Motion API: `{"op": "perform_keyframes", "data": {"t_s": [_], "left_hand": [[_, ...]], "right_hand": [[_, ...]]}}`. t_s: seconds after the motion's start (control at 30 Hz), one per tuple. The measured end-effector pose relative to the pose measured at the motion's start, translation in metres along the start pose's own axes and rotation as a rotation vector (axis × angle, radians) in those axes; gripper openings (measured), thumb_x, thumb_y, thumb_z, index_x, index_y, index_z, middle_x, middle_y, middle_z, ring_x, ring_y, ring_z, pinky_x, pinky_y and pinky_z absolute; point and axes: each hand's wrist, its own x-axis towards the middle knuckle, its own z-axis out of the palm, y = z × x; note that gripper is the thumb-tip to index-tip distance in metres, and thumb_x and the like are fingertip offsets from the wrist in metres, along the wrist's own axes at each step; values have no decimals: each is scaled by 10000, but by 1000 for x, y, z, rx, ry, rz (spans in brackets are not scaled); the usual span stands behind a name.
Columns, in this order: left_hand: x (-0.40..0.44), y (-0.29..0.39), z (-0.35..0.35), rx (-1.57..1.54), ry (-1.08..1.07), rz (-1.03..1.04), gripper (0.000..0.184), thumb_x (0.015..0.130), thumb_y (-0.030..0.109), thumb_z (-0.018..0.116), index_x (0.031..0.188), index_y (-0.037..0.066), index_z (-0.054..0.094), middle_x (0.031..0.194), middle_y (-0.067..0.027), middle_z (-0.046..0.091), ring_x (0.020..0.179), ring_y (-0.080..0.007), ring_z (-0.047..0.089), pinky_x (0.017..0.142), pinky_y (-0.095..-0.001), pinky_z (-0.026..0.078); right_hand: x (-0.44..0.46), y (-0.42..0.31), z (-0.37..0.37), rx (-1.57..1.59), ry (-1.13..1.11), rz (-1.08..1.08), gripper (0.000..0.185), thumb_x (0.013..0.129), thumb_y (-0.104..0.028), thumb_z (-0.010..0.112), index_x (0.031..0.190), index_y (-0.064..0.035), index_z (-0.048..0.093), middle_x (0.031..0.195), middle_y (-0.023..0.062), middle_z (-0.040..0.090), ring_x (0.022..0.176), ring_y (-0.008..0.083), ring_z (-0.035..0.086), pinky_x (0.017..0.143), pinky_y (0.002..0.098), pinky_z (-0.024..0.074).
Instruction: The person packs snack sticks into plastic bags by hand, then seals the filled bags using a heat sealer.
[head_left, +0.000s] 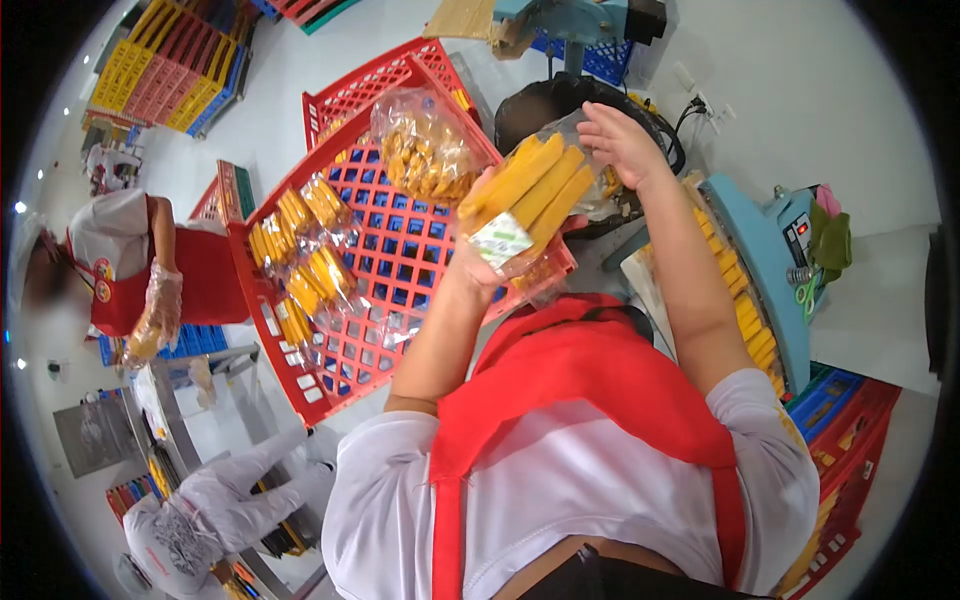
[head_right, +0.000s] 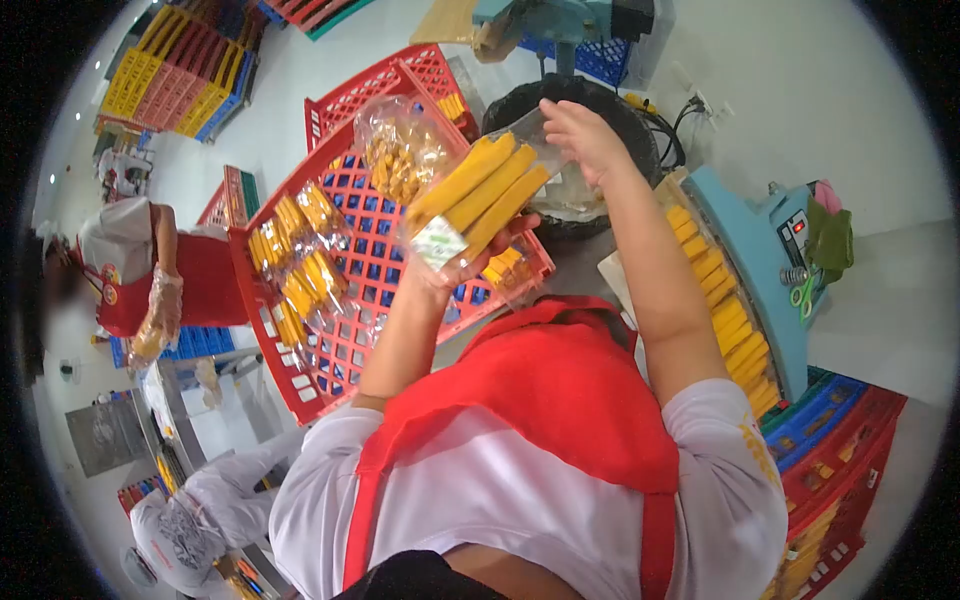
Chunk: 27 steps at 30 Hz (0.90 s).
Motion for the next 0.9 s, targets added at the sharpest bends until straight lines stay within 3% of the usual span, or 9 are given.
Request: {"op": "perform_keyframes", "data": {"t_s": [0.17,0.23,0.3,0.37,0.5,0.63,0.73,0.83,0.9], "left_hand": [[-45,7,-22,23,96,35,604,807,492,359,1238,68,360,1228,-194,399,1078,-417,413,881,-509,362],[-60,15,-36,73,313,253,636,796,500,364,1231,36,358,1225,-203,397,1103,-406,396,897,-525,335],[-101,26,-69,81,157,401,638,794,482,376,1232,19,344,1257,-203,358,1148,-410,335,917,-564,283],[-129,36,-83,77,437,811,729,770,587,343,1244,34,319,1292,-187,310,1165,-406,303,952,-579,202],[-141,34,-102,-152,547,1155,655,798,532,371,1231,42,332,1264,-151,360,1145,-348,357,931,-547,277],[-120,38,-223,317,821,1089,271,827,248,489,1020,63,453,933,-101,541,872,-264,563,746,-414,476],[-109,31,-245,58,839,554,296,802,126,512,1073,49,422,938,-113,544,839,-272,571,706,-391,497],[-102,20,-265,217,750,544,323,793,94,517,1094,50,408,949,-115,541,838,-258,570,693,-379,500],[-92,9,-268,565,1007,529,328,790,69,519,1098,55,407,951,-105,543,829,-224,568,685,-365,496]], "right_hand": [[-8,21,5,68,-441,159,175,807,-247,557,835,-74,574,660,6,566,588,90,527,588,230,427],[-11,34,21,16,-589,125,125,789,-191,580,790,-68,561,646,0,553,587,80,523,568,209,425],[-27,46,44,42,-572,149,100,778,-148,591,751,-61,548,638,-1,541,583,76,516,551,194,416],[-33,77,65,211,-441,227,127,775,-170,595,743,-56,550,638,22,553,552,85,523,533,222,440],[-62,124,110,153,-492,288,106,777,-137,583,752,-35,565,657,40,567,581,100,528,546,240,443],[-65,162,125,-93,-753,337,112,787,-133,558,737,-34,576,693,33,576,617,94,529,577,227,432],[-63,154,115,-318,-863,543,129,780,-132,544,740,-17,588,724,42,595,648,97,537,580,217,427],[-54,141,101,-517,-965,548,132,777,-148,543,775,-24,589,733,42,598,664,99,544,584,209,424],[-50,132,94,-651,-896,595,150,786,-161,557,856,-29,566,785,50,598,677,101,548,586,205,427]]}}
